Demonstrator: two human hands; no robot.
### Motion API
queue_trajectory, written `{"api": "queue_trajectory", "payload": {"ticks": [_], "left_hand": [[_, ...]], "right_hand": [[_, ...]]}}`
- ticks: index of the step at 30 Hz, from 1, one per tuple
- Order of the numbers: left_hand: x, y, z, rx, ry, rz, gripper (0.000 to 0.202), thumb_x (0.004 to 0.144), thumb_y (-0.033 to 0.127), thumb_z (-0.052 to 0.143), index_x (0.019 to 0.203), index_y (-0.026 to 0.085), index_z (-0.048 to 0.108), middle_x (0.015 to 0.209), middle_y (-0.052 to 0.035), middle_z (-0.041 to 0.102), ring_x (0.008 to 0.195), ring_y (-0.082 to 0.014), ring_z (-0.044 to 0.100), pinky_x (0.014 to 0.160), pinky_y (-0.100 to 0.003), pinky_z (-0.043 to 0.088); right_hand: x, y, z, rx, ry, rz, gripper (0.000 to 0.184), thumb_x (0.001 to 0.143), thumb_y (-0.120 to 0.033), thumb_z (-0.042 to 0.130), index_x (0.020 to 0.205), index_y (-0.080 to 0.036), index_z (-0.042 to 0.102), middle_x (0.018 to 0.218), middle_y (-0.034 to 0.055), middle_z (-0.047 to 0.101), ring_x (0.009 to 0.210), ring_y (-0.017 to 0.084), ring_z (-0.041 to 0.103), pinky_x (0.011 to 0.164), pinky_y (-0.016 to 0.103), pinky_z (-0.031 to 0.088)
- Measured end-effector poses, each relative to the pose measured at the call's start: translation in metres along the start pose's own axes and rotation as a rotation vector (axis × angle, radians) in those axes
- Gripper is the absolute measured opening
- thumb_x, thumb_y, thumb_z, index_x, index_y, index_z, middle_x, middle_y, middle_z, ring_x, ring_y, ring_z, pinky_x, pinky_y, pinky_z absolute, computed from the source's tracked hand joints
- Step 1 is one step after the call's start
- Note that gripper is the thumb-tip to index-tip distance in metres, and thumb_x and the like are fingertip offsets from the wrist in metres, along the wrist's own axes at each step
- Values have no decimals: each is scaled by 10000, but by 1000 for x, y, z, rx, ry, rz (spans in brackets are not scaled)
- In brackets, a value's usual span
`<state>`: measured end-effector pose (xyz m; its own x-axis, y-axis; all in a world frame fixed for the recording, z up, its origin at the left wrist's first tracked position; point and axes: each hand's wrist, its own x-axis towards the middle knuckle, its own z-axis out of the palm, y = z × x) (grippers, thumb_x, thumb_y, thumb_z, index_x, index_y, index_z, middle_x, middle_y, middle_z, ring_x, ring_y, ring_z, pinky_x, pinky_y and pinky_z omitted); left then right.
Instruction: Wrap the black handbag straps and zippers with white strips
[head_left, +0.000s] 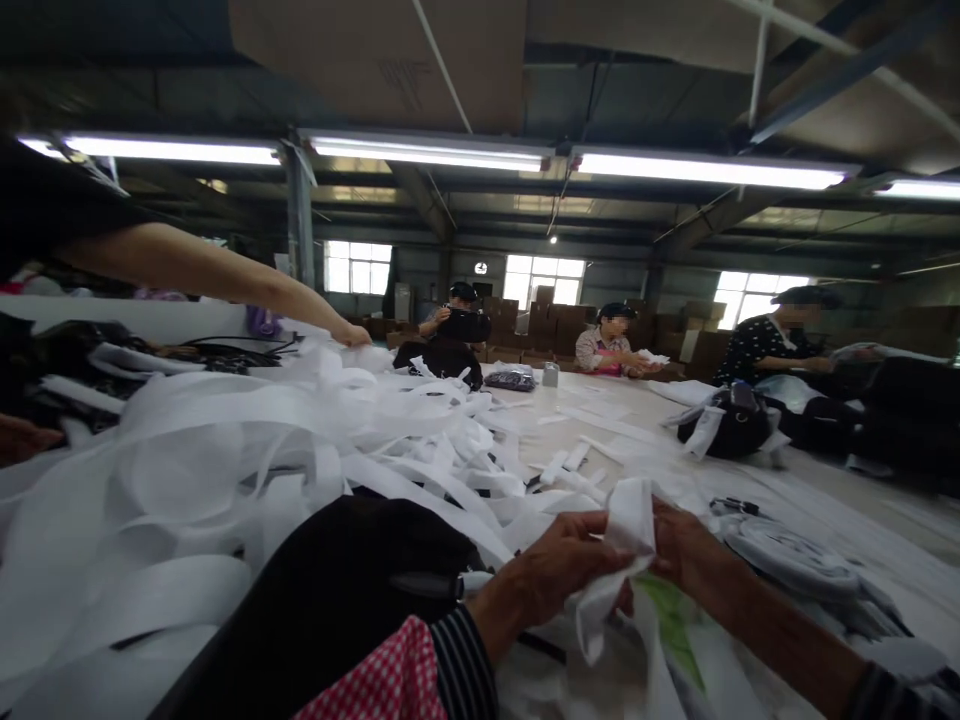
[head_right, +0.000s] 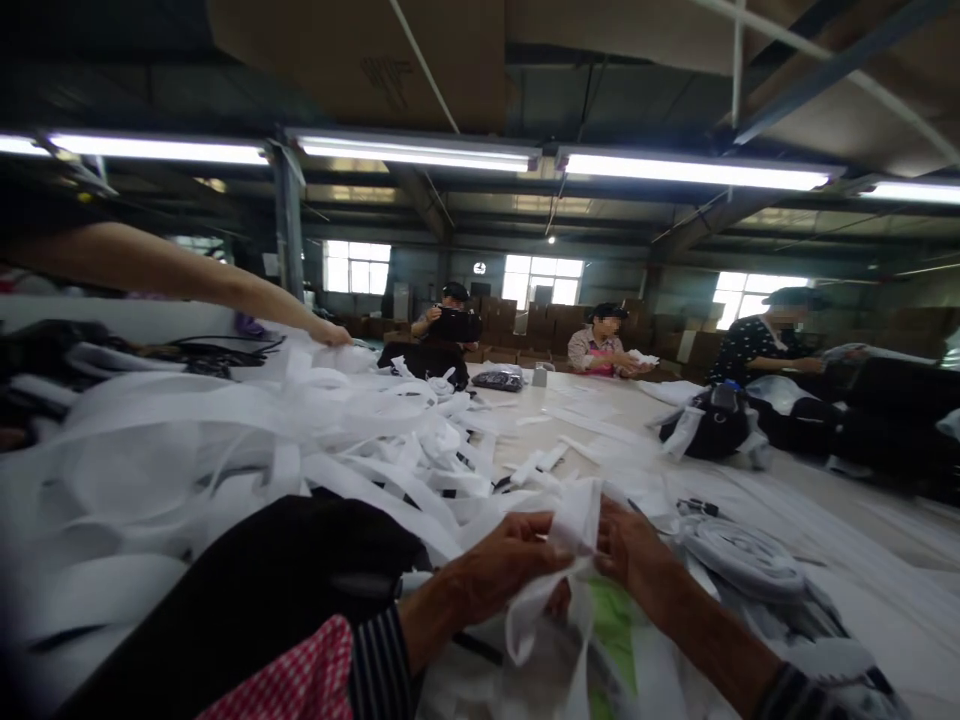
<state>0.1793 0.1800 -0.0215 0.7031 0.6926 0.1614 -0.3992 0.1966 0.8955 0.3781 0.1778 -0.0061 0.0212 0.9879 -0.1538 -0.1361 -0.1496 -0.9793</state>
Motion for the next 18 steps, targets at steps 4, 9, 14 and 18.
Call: {"api": "queue_trajectory", "payload": {"ticks": [4,9,14,18], "left_hand": [[4,-5,-1,35,75,54,499,620,459,864,943,102,731,664,-36,650,501,-115,560,497,-226,397],[10,-4,-5,75,161,230,518,707,537,806,976,110,692,664,-35,653,543,-134,573,557,-240,415],[10,1,-6,131,335,265,480,778,563,736,963,127,660,610,-35,667,515,-125,525,522,-224,339],[11,1,-12,140,434,199,531,717,593,771,960,134,662,600,-36,676,507,-133,534,509,-224,334]], "right_hand": [[21,-44,2,-44,117,-80,330,628,-235,711,954,-207,666,1082,161,764,734,224,669,527,276,491],[14,-111,58,-337,-19,-565,484,590,-202,662,1071,-200,716,1193,123,735,821,225,645,596,290,503],[11,-144,109,-640,-120,-970,305,647,-228,690,943,-195,754,1068,84,731,1036,271,639,807,339,542],[31,-127,96,-378,-128,-662,477,724,-517,691,1077,-196,683,1081,116,724,955,274,673,729,346,562]]}}
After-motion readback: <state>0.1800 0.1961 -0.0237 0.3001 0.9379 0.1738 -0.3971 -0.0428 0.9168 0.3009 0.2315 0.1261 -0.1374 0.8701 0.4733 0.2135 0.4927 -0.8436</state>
